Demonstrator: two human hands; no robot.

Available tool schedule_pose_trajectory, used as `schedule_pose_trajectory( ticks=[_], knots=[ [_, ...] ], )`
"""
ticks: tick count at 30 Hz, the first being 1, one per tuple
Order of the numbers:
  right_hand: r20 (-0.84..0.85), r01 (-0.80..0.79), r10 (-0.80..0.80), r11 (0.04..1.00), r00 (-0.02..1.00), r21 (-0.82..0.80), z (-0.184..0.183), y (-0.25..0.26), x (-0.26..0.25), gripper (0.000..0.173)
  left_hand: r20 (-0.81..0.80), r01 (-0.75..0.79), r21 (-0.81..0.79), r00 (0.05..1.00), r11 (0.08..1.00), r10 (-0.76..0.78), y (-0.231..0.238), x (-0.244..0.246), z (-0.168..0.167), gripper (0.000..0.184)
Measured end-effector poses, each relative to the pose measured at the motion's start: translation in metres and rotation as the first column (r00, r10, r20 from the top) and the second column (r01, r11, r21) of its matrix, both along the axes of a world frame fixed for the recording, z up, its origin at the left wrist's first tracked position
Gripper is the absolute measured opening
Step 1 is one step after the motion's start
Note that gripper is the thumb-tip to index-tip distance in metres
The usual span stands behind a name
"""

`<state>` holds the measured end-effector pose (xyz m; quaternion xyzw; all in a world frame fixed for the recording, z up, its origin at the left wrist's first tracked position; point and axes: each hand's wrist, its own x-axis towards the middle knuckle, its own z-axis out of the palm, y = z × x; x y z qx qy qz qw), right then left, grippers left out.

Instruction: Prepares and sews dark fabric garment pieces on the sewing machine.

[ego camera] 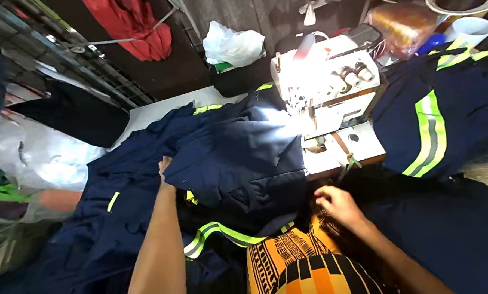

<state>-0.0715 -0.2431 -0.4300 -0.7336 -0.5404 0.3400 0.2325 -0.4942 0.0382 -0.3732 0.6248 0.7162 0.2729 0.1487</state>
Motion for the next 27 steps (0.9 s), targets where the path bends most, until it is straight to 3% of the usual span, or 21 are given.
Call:
schedule_pose_trajectory(
  ticks=[2, 3, 4, 5, 6, 7, 9, 10, 12, 14, 15, 17, 19, 21, 22, 23, 24, 25, 27],
  knots=[
    [-0.057, 0.196, -0.189, 0.887, 0.980, 0.418, 0.031, 0.016, 0.000, 0.020, 0.450, -0.122, 0.157, 0.892, 0.980, 0.039, -0.034, -0.007, 0.022, 0.040],
    [-0.127, 0.270, -0.240, 0.796, 0.963, 0.542, 0.040, 0.030, -0.001, 0.021, 0.523, -0.192, 0.323, 0.852, 0.927, -0.006, -0.051, -0.005, 0.028, 0.041],
    [-0.227, 0.313, -0.220, 0.757, 0.949, 0.573, 0.047, 0.045, -0.002, 0.023, 0.494, -0.196, 0.497, 0.865, 0.845, -0.090, -0.074, 0.005, 0.032, 0.045],
    [-0.382, 0.342, -0.148, 0.790, 0.912, 0.509, 0.052, 0.056, -0.004, 0.028, 0.383, -0.099, 0.624, 0.904, 0.775, -0.192, -0.100, 0.025, 0.032, 0.047],
    [-0.563, 0.302, -0.052, 0.882, 0.825, 0.361, 0.056, 0.063, -0.007, 0.033, 0.220, 0.078, 0.674, 0.928, 0.734, -0.301, -0.125, 0.052, 0.027, 0.045],
    [-0.696, 0.146, 0.040, 0.968, 0.717, 0.205, 0.058, 0.065, -0.011, 0.033, 0.042, 0.299, 0.637, 0.907, 0.710, -0.420, -0.144, 0.079, 0.020, 0.042],
    [-0.854, -0.183, 0.132, 0.982, 0.504, 0.043, 0.053, 0.056, -0.026, 0.034, -0.303, 0.656, 0.396, 0.754, 0.643, -0.583, -0.153, 0.126, 0.011, 0.045],
    [-0.892, -0.275, 0.178, 0.959, 0.416, 0.063, 0.048, 0.047, -0.034, 0.035, -0.371, 0.704, 0.343, 0.709, 0.621, -0.599, -0.148, 0.138, 0.004, 0.046],
    [-0.914, -0.306, 0.252, 0.940, 0.317, 0.153, 0.037, 0.025, -0.042, 0.032, -0.380, 0.718, 0.340, 0.695, 0.607, -0.610, -0.133, 0.140, -0.003, 0.031],
    [-0.888, -0.235, 0.323, 0.938, 0.329, 0.254, 0.022, 0.010, -0.036, 0.015, -0.373, 0.758, 0.284, 0.652, 0.587, -0.660, -0.125, 0.131, 0.013, 0.022],
    [-0.842, -0.205, 0.372, 0.927, 0.391, 0.315, 0.016, 0.004, -0.030, 0.008, -0.351, 0.776, 0.241, 0.630, 0.583, -0.693, -0.124, 0.128, 0.025, 0.020],
    [-0.783, -0.166, 0.401, 0.915, 0.475, 0.368, 0.009, -0.005, -0.018, 0.011, -0.179, 0.726, 0.186, 0.687, 0.662, -0.704, -0.126, 0.127, 0.053, 0.020],
    [-0.794, -0.130, 0.371, 0.926, 0.482, 0.354, 0.006, -0.012, -0.013, 0.013, 0.271, 0.555, 0.132, 0.777, 0.821, -0.569, -0.133, 0.141, 0.086, 0.022],
    [-0.831, -0.119, 0.342, 0.939, 0.438, 0.324, 0.003, -0.016, -0.013, 0.014, 0.724, 0.343, 0.020, 0.643, 0.939, -0.250, -0.146, 0.165, 0.116, 0.033],
    [-0.845, -0.114, 0.323, 0.946, 0.427, 0.304, 0.003, -0.017, -0.013, 0.015, 0.795, 0.270, -0.009, 0.586, 0.963, -0.157, -0.156, 0.175, 0.126, 0.034],
    [-0.851, -0.107, 0.305, 0.952, 0.427, 0.287, 0.002, -0.018, -0.013, 0.015, 0.780, 0.245, 0.023, 0.602, 0.969, -0.170, -0.169, 0.182, 0.128, 0.031],
    [-0.851, -0.098, 0.294, 0.955, 0.435, 0.280, 0.001, -0.018, -0.012, 0.016, 0.686, 0.289, 0.128, 0.665, 0.949, -0.295, -0.184, 0.185, 0.122, 0.028],
    [-0.845, -0.094, 0.293, 0.955, 0.447, 0.281, -0.001, -0.018, -0.011, 0.015, 0.505, 0.406, 0.267, 0.714, 0.874, -0.485, -0.198, 0.186, 0.109, 0.026],
    [-0.828, -0.087, 0.287, 0.956, 0.482, 0.281, -0.004, -0.017, -0.008, 0.015, 0.108, 0.657, 0.409, 0.654, 0.633, -0.749, -0.221, 0.189, 0.077, 0.026]
  ],
)
